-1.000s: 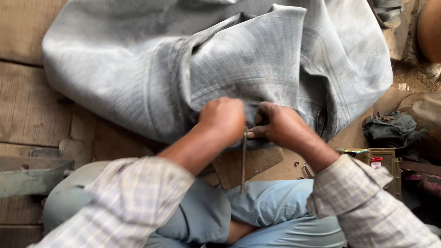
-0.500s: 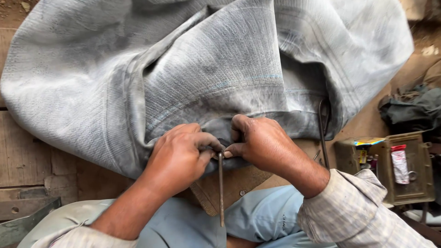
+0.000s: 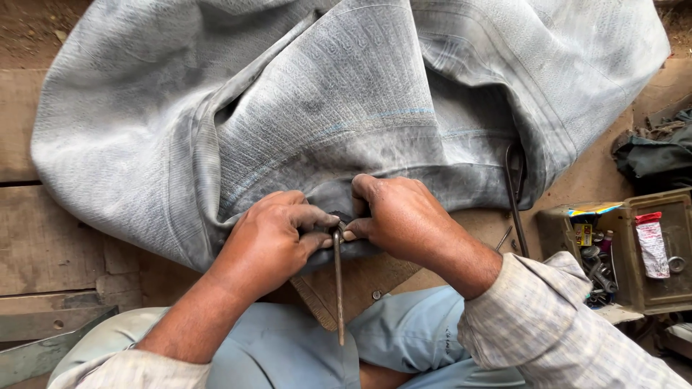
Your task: The person sits on the floor repairing a large rubberized fabric bag. They insert a bolt through a metal grommet in the bag, add a washer, tighten it with a wrench, work the fitting with a rod, and finally hammer the fitting to seat it.
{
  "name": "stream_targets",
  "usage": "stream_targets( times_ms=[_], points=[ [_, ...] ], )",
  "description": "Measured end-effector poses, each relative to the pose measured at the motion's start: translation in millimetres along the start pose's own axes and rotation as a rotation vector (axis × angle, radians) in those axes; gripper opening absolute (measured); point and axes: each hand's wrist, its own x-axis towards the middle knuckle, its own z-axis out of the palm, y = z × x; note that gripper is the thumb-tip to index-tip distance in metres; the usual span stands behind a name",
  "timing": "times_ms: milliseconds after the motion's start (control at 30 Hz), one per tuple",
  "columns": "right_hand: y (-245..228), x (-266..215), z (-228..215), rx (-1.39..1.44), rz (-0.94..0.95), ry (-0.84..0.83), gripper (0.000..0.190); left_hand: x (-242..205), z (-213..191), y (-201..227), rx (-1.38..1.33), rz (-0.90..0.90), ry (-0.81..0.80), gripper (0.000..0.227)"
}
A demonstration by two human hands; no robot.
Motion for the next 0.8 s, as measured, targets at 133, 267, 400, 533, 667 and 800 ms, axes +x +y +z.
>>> stream_targets(
  times_ms=[133, 267, 400, 533, 667, 800],
  points=[
    [6.0, 1.4, 4.6, 0.019, 0.009, 0.018, 0.035, -0.4, 5.7, -1.1, 0.02, -0.007, 0.036, 0.021],
    [11.1, 4.8, 8.5, 0.026, -0.035, 0.024, 0.039, -3.4, 7.8, -0.5, 0.091, 0.043, 0.085, 0.021],
    [10.1, 4.1, 9.6, 0.052, -0.008, 0.028, 0.038, -3.4, 12.5, -0.8, 0.166, 0.049, 0.087, 0.021],
    [17.7, -0.8, 6.6, 0.153, 0.043, 0.011, 0.038, -2.3, 15.0, 1.1, 0.209, 0.084, 0.117, 0.02],
    [51.0, -36.7, 23.2, 0.672, 0.061, 0.133, 0.03, -5.5, 18.2, 3.2, 0.254, 0.036, 0.115, 0.019],
    [94.0, -120.9, 27.7, 1.017, 0.055, 0.533, 0.024, -7.7, 19.4, 7.1, 0.258, -0.005, 0.108, 0.021]
  ],
)
